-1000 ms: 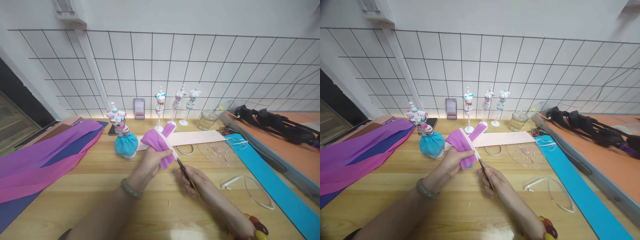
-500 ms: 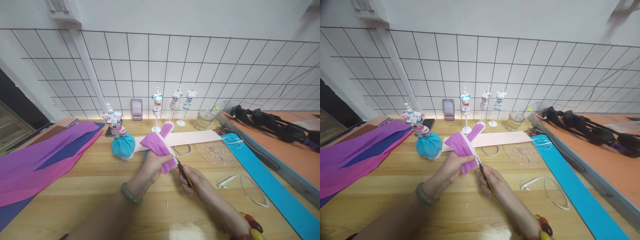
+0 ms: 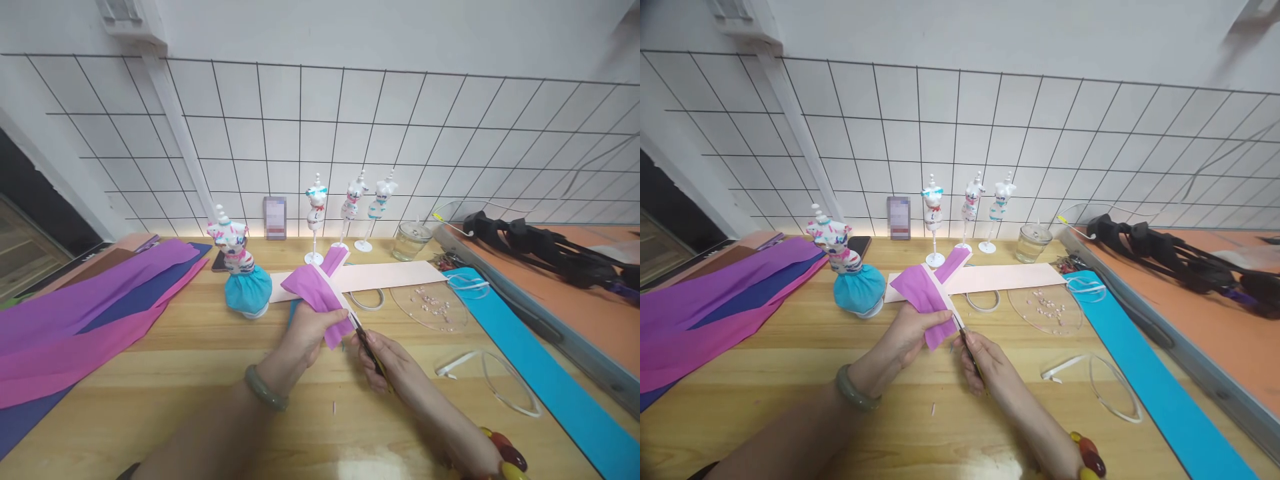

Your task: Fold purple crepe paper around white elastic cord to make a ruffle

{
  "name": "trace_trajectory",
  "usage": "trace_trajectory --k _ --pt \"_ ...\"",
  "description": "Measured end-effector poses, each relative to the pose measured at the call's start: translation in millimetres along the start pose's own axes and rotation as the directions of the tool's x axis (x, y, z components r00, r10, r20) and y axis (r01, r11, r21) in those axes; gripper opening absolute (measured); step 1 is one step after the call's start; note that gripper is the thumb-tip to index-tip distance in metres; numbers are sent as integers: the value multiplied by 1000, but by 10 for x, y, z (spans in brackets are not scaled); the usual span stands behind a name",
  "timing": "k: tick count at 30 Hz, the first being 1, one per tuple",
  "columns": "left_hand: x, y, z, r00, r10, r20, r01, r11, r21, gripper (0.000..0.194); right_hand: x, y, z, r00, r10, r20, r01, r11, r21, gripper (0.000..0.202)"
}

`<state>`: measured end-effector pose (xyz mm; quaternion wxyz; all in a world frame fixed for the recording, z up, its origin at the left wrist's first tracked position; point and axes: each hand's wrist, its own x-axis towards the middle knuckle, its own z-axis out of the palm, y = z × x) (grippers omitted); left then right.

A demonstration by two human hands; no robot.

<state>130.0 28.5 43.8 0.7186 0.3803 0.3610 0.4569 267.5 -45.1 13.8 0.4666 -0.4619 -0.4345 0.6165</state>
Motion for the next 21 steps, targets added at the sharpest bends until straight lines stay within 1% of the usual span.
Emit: trace_trajectory --k 3,8,10,13,18,21 --pt "6 -5 -4 1000 12 -10 -12 1000 -6 34 -7 -1 -4 1000 4 -8 -4 1000 -11 43" --pt "-4 15 10 1000 -14 -8 14 1000 -12 29 -16 -19 0 1000 10 -26 -11 999 -43 45" --pt "-4 10 14 1000 -12 -23 11 1000 -13 30 -19 -34 7 999 9 -37 -11 998 -63 45" --pt "5 -14 8 1000 -13 -11 12 1000 -21 31 -22 -53 19 999 10 -50 -14 996 -89 46" --pt "12 -35 -7 1000 -23 -9 22 999 -36 27 -18 -58 30 997 20 -73 -27 995 -91 48" --pt "8 -28 -4 1000 -30 -10 29 998 -52 29 -12 -52 24 997 34 -71 -40 995 -91 48"
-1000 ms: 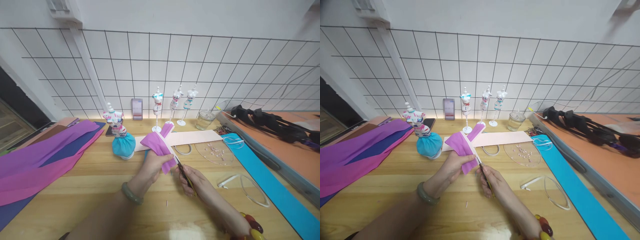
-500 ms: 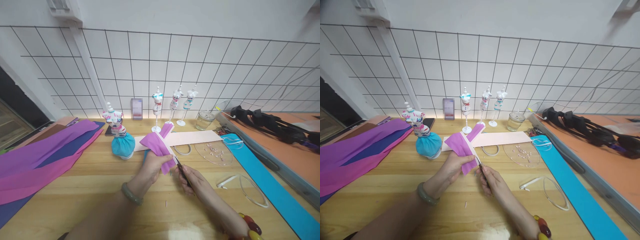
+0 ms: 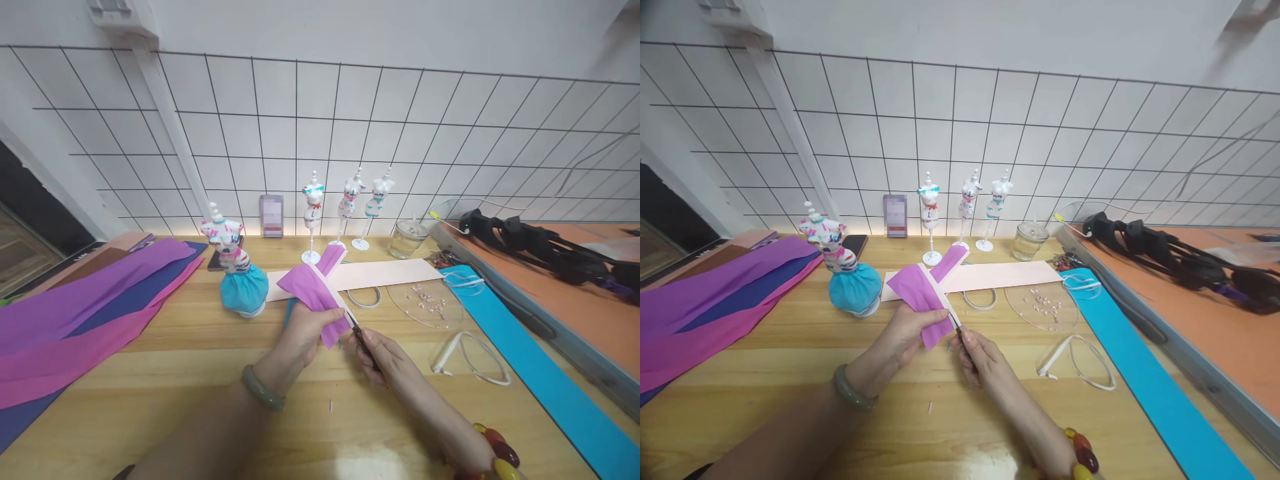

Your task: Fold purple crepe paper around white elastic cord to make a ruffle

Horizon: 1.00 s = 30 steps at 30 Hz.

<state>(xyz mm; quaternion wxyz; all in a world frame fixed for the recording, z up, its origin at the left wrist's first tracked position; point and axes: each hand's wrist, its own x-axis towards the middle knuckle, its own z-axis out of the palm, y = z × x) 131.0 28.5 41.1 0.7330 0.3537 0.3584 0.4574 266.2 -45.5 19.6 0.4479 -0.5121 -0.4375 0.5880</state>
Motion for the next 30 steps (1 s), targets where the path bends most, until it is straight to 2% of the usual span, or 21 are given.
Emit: trace_trajectory --k 13,30 --pt "24 -21 -22 999 -41 -3 41 999 -15 34 -3 -5 -10 1000 9 -4 -9 1000 -22 48" --pt "18 -7 -2 1000 -3 8 3 1000 -15 33 -4 1 -22 1000 -4 7 5 999 -34 46"
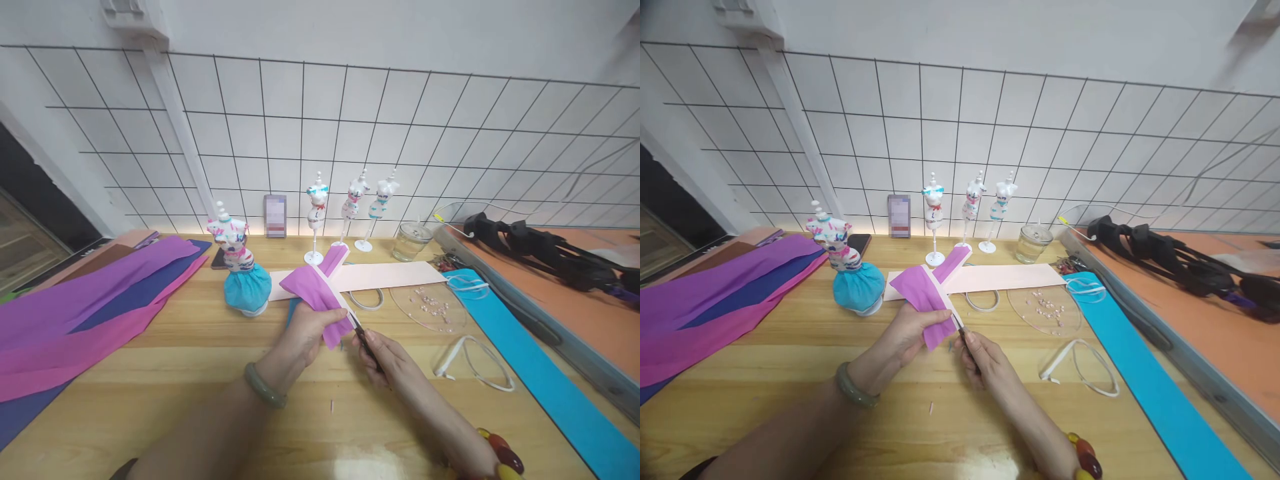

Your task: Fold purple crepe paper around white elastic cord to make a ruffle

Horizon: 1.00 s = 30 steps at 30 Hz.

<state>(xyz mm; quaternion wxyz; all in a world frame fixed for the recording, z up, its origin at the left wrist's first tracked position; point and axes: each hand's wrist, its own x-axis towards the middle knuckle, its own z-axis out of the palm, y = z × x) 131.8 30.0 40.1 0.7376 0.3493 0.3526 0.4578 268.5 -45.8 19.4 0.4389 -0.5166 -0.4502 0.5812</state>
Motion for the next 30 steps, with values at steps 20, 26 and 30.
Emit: trace_trajectory --k 20,26,30 --pt "-25 9 14 999 -20 -36 19 1000 -21 36 -9 0 17 1000 10 -30 -10 1000 3 42" --pt "-12 -2 0 999 -8 -37 8 1000 8 33 -1 11 3 1000 -2 -4 2 1000 -18 44" --pt "-7 -15 -12 1000 -2 -23 2 1000 16 32 -2 21 -5 1000 -17 -14 16 999 -32 44"
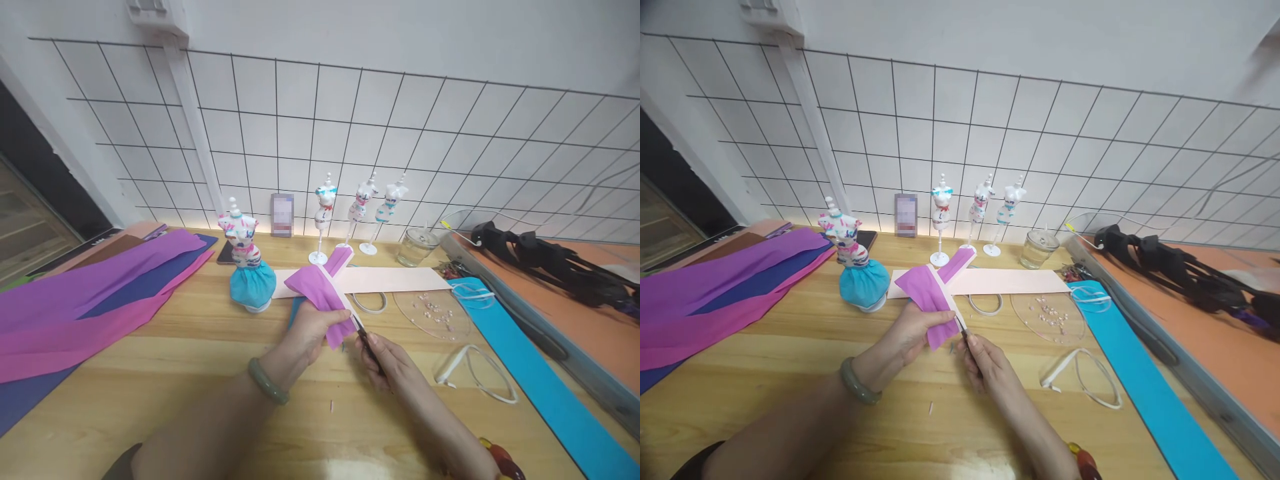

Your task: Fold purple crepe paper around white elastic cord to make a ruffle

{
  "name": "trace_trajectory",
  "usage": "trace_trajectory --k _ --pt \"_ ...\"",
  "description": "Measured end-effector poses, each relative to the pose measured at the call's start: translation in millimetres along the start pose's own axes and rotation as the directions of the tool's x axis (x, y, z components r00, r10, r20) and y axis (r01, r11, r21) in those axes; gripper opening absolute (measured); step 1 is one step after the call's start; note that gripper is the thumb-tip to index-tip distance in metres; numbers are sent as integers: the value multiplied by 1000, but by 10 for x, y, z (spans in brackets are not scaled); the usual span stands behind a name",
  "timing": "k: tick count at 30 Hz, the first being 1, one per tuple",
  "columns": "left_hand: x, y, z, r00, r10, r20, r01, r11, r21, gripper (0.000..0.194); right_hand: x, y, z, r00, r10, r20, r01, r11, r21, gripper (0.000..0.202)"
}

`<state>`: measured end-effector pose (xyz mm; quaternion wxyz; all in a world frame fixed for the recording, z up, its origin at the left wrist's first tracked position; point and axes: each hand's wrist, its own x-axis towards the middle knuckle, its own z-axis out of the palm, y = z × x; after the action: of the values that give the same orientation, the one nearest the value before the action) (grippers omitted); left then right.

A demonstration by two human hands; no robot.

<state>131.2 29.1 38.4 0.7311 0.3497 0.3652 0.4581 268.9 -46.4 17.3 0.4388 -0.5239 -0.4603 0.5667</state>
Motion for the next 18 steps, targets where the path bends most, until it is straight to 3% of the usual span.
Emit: trace_trajectory --k 18 --pt "18 -28 -26 999 31 10 -31 999 -16 33 9 16 -6 1000 -5 7 5 1000 -29 45"
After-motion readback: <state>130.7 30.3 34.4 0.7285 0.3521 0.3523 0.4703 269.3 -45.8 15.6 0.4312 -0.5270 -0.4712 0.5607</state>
